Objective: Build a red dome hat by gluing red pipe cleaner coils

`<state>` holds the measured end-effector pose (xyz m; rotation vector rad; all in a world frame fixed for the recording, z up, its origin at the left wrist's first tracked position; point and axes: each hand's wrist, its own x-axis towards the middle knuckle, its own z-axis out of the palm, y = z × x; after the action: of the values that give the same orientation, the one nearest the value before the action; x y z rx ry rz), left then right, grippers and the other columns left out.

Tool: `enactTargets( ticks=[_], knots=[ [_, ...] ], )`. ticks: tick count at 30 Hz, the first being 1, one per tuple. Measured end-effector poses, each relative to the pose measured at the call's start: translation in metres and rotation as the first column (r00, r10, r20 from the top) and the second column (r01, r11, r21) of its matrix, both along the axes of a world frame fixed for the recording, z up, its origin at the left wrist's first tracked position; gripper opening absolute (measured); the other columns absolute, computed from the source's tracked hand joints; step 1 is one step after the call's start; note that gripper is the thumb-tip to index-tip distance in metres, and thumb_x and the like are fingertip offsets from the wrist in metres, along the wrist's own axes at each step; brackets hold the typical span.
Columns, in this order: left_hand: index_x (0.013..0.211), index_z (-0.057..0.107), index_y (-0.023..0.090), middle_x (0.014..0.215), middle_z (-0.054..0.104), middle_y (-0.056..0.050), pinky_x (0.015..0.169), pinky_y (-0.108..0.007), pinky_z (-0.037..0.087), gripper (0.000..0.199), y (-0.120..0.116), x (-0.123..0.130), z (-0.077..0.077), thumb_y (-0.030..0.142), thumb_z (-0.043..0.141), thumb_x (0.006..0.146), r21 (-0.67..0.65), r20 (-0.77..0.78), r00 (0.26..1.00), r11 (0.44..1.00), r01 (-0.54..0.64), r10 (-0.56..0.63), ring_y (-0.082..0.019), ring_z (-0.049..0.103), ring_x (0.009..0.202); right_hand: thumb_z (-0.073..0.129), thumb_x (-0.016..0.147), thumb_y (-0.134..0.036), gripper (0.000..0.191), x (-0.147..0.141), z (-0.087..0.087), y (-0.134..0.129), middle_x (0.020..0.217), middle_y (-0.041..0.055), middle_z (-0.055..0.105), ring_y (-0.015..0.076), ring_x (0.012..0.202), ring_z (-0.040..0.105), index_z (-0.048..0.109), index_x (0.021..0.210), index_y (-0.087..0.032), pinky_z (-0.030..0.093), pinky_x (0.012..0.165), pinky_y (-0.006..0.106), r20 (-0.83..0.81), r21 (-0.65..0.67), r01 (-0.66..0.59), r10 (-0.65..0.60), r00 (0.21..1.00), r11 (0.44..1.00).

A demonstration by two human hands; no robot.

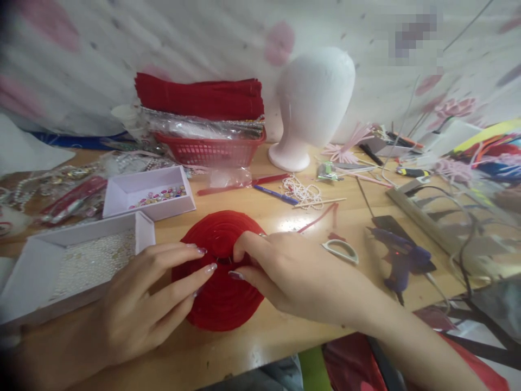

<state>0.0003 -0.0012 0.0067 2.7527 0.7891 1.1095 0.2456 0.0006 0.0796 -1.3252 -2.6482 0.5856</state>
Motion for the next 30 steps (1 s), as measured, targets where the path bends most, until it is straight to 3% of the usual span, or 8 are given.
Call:
enactTargets(
  ticks=[7,16,18,20,21,22,25,30],
  knots=[
    [0.125,0.059,0.011,0.114,0.064,-0.011,0.094,-0.038,0.053,0.035,0.003,0.0,0.0,0.007,0.062,0.09,0.047,0.07,0.998,0.999,0.001,-0.004,-0.021,0.06,0.108,0.056,0.092,-0.014,0.007,-0.008,0.016,0.01,0.067,-0.0049,0.059,0.0082,0.055,0.047,0.055,0.088,-0.019,0.034,0.052,0.02,-0.095,-0.158,-0.017,0.002,0.995,0.987],
    [0.11,0.07,0.021,0.095,0.071,0.0,0.099,-0.033,0.049,0.023,-0.016,-0.01,0.005,0.012,0.053,0.097,0.127,0.07,0.995,0.99,0.066,-0.076,-0.015,0.062,0.099,0.053,0.098,-0.017,0.012,0.003,-0.006,-0.058,0.08,-0.0009,0.07,0.0136,0.072,0.067,0.063,0.1,-0.023,0.053,0.088,0.036,-0.282,0.266,0.012,0.066,0.957,0.964],
    [0.111,0.07,0.022,0.097,0.073,0.002,0.101,-0.033,0.049,0.026,-0.015,-0.015,0.004,0.01,0.051,0.097,0.119,-0.007,0.991,0.983,0.137,-0.137,-0.014,0.063,0.099,0.054,0.095,-0.015,0.02,0.025,-0.022,-0.079,0.069,-0.0033,0.067,0.019,0.071,0.07,0.066,0.101,-0.03,0.05,0.096,0.048,-0.377,0.425,0.347,-0.184,0.908,0.836],
    [0.111,0.07,0.02,0.095,0.074,0.001,0.099,-0.034,0.05,0.027,-0.01,-0.019,-0.001,0.008,0.052,0.095,0.105,-0.06,0.977,0.972,0.212,-0.206,-0.015,0.064,0.096,0.052,0.096,-0.026,0.022,0.06,-0.044,-0.099,0.076,0.0047,0.067,0.0299,0.089,0.072,0.066,0.113,-0.028,0.053,0.087,0.051,-0.671,0.387,0.858,-0.535,0.514,0.339],
    [0.109,0.07,0.018,0.092,0.073,0.0,0.098,-0.035,0.05,0.024,-0.007,-0.02,-0.004,0.008,0.053,0.094,0.107,-0.039,0.975,0.97,0.22,-0.217,-0.015,0.064,0.093,0.052,0.096,-0.033,0.031,0.08,-0.056,-0.107,0.084,0.0096,0.069,0.0334,0.094,0.071,0.064,0.123,-0.024,0.053,0.086,0.052,-0.778,0.318,0.946,-0.554,0.297,0.061],
    [0.107,0.07,0.017,0.09,0.072,0.0,0.096,-0.035,0.05,0.023,-0.004,-0.02,-0.008,0.007,0.055,0.093,0.117,-0.017,0.972,0.965,0.234,-0.234,-0.015,0.063,0.091,0.057,0.093,-0.038,0.045,0.1,-0.068,-0.114,0.098,0.0145,0.071,0.035,0.103,0.069,0.055,0.135,-0.021,0.052,0.088,0.051,-0.797,0.258,0.963,-0.581,0.167,-0.077],
    [0.102,0.07,0.017,0.088,0.069,-0.001,0.095,-0.036,0.05,0.023,0.0,-0.017,-0.021,0.004,0.056,0.089,0.128,0.009,0.961,0.954,0.272,-0.275,-0.016,0.062,0.09,0.075,0.073,-0.052,0.081,0.158,-0.099,-0.123,0.133,0.0249,0.058,0.0402,0.117,0.061,0.043,0.14,-0.018,0.052,0.086,0.052,-0.636,0.148,0.984,-0.772,0.021,-0.095],
    [0.099,0.07,0.019,0.091,0.066,-0.001,0.102,-0.04,0.046,0.032,-0.009,-0.012,-0.034,-0.003,0.048,0.088,0.013,0.112,0.976,0.982,0.187,-0.188,-0.016,0.062,0.09,0.067,0.061,-0.071,0.064,0.202,-0.118,-0.096,0.116,0.0239,0.066,0.0452,0.124,0.051,0.066,0.091,-0.015,0.03,0.108,0.063,-0.371,0.227,0.974,-0.925,0.081,-0.006]
  ],
)
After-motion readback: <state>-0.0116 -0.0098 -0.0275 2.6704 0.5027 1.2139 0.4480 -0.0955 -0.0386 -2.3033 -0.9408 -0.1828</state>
